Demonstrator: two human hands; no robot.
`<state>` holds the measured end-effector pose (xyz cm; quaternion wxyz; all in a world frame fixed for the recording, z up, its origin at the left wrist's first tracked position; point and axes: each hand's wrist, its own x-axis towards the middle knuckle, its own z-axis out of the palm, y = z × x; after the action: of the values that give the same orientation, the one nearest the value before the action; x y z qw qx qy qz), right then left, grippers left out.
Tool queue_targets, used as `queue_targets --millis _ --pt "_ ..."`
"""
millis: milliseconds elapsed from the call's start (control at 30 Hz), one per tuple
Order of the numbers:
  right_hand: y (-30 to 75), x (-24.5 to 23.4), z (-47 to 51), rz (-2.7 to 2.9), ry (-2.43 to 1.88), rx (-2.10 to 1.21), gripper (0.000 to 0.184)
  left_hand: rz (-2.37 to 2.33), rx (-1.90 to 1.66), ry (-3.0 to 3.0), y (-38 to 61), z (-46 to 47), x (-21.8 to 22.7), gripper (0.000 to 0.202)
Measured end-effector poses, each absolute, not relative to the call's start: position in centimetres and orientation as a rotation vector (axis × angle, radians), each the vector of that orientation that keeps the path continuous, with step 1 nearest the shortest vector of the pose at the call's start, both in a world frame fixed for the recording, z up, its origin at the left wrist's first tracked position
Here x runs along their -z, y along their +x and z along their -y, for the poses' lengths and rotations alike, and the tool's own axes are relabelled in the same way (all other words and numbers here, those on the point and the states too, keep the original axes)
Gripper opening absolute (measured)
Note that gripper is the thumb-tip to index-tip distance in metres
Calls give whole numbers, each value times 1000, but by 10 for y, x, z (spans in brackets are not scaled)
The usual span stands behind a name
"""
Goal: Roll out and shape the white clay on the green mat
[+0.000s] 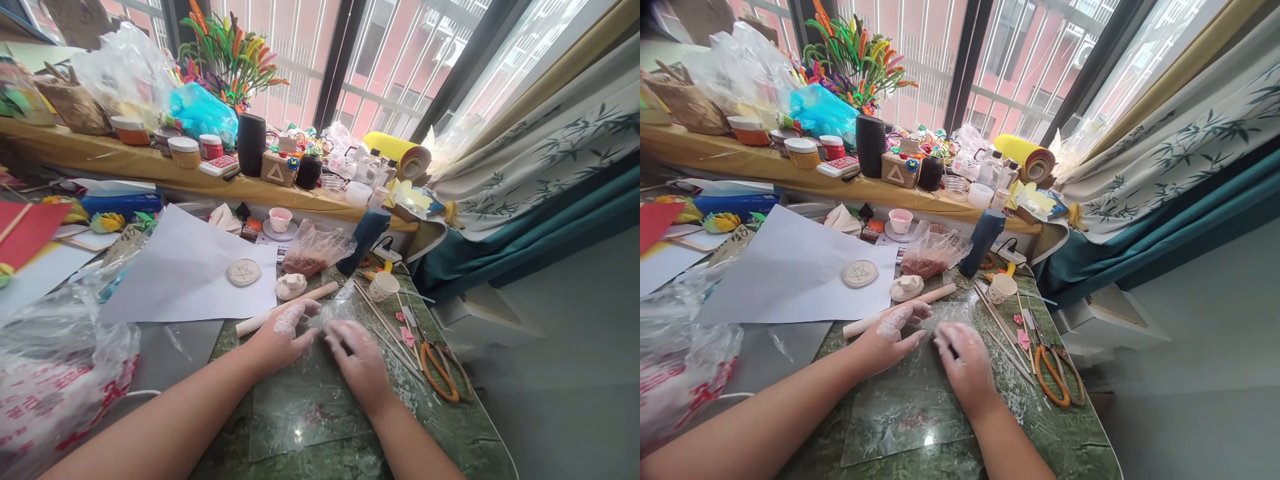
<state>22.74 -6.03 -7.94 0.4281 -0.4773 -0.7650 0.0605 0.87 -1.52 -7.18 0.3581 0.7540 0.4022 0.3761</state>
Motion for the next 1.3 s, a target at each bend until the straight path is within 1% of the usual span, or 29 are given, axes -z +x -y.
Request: queue_targets --millis 67,133,333,433,533,667,833,900,967,1000,1033,1133,1167,1233,1300 --pt "224 79 61 1957 -1141 -182 27 -1049 -995 1902 10 13 74 25" --pt "221 79 61 1904 -1140 -160 28 -1041 -1016 1878 11 12 74 23" --pt "219 75 62 1906 -1157 -188 27 -1067 -1052 1843 12 12 72 24" --pt "221 74 62 1935 -1179 -253 24 -1081 -1061 1837 12 12 70 24" --pt "221 76 62 1866 -1191 -270 24 -1101 -1062 1840 12 12 69 22" --pt "222 77 63 1834 -1250 -327 16 -1112 -1048 1848 13 12 71 23" --pt "222 78 61 1821 -1307 -406 14 -1132 -997 1900 13 11 69 21" --pt "221 80 59 1845 -1372 -508 16 -1158 -967 1915 12 12 66 22" --pt "221 81 58 1765 -1422 -610 24 -1131 -927 1933 10 13 61 22" --pt "221 82 58 1707 -1431 -669 30 -1094 -898 1949 9 14 59 24" --pt "222 82 57 1649 -1430 -728 35 -1048 -864 1969 8 15 57 31" --pt "223 83 56 1579 -1408 -809 44 -938 -754 2049 8 18 54 66" --pt "223 83 56 1589 -1410 -783 43 -928 -730 2079 9 18 54 72" --pt "223 83 56 1637 -1414 -677 39 -945 -699 2128 12 19 58 74" --pt "222 83 57 1721 -1376 -561 34 -996 -697 2146 14 18 63 69"
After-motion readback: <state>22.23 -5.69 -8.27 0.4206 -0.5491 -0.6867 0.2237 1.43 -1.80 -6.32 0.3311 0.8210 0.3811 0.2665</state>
